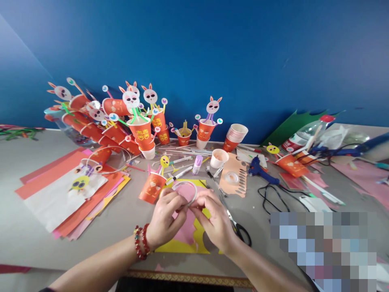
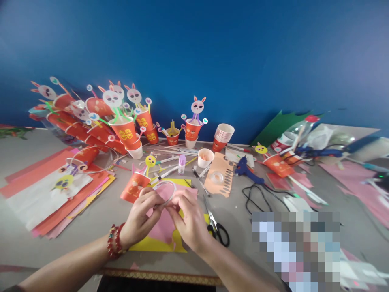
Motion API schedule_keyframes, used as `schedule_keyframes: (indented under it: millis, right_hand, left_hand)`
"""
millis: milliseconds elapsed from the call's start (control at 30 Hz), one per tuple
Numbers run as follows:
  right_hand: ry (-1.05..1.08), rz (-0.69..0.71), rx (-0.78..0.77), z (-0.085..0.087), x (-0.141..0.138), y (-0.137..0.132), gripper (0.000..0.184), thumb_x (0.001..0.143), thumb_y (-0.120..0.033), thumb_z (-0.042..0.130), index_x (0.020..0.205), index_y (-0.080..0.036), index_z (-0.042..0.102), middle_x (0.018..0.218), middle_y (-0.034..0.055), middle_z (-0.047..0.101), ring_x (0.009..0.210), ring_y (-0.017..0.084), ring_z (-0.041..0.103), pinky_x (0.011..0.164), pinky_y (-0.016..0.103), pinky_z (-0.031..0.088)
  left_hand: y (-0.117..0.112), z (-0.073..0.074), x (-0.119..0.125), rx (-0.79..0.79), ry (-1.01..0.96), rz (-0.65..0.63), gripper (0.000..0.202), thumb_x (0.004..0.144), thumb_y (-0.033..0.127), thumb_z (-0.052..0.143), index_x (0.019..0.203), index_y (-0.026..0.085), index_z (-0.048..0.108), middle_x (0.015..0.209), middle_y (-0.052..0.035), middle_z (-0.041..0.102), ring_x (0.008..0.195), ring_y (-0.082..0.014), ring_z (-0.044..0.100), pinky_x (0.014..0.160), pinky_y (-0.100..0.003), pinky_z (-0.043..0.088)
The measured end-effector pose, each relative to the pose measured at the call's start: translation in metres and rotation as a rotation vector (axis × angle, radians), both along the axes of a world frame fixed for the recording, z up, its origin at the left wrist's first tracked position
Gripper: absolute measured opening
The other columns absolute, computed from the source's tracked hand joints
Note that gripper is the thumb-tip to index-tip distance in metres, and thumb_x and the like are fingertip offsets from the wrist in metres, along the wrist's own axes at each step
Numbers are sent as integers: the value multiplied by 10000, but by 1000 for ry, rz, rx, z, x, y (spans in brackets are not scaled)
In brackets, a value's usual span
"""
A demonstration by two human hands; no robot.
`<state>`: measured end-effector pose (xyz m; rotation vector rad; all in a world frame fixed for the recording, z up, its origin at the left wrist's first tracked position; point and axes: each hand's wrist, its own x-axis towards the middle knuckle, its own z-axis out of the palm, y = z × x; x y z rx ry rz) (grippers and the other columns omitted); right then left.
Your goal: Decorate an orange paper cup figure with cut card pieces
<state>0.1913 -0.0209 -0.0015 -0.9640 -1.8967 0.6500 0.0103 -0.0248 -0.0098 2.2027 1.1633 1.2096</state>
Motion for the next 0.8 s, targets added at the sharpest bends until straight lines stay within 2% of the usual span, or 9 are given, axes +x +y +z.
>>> schedule_keyframes:
  millis: [133,267,333,400,500,600,667,800]
  right_hand:
    - [8,20,28,-6,0,-1,117,952,-151,579,874,-235,603,893,45,617,868,208,616,802,337,515]
    - [35,28,55,-8,1,-5,92,940,-158,588,920,-241,624,910,51,617,903,218,622,828,344,514]
    - [118,1,7,-5,5,-2,69,938,-192,595,892,-238,618,886,47,613,881,214,622,814,338,521]
    - [223,-46,-105,-3,12,9,98,932,-262,614,840,-229,610,874,47,614,833,202,623,761,318,536]
    - [235,-65,-315,-7,26,33,188,866,-372,682,789,-207,635,892,46,648,727,173,625,627,269,535]
    - [122,-48,-463,-17,36,49,195,845,-376,682,785,-193,651,804,14,654,575,127,565,504,230,477]
    - [26,-35,-456,-23,38,52,157,862,-320,651,768,-194,643,753,-3,647,544,118,541,497,225,454]
    - [-211,-81,-301,-29,36,50,141,865,-187,613,726,-196,632,791,11,664,711,162,610,648,261,485]
  left_hand:
    - [-3,-2,3,-119,-135,21,152,883,115,486,772,209,528,691,1,551,696,-168,495,689,-307,422]
    - [1,-4,1,-341,-324,17,157,912,188,499,759,198,534,670,21,519,623,-131,473,594,-250,411]
    - [6,-4,-4,-412,-414,60,175,933,224,475,763,201,509,634,42,459,573,-116,435,548,-231,394]
    - [10,-1,-9,-397,-411,100,176,939,213,442,771,205,491,633,44,450,558,-113,432,529,-224,385]
    - [8,6,-13,-148,-113,41,129,881,135,452,801,204,525,665,15,531,597,-141,493,591,-270,409]
    - [-2,8,-8,164,269,-71,110,825,102,501,818,196,556,665,-12,589,623,-186,542,677,-354,432]
    - [-8,5,-3,212,467,-81,120,829,86,509,790,191,554,661,-24,610,609,-203,566,659,-372,438]
    - [-13,-7,5,128,694,-20,139,865,60,521,881,174,599,705,-31,670,606,-219,624,576,-359,442]
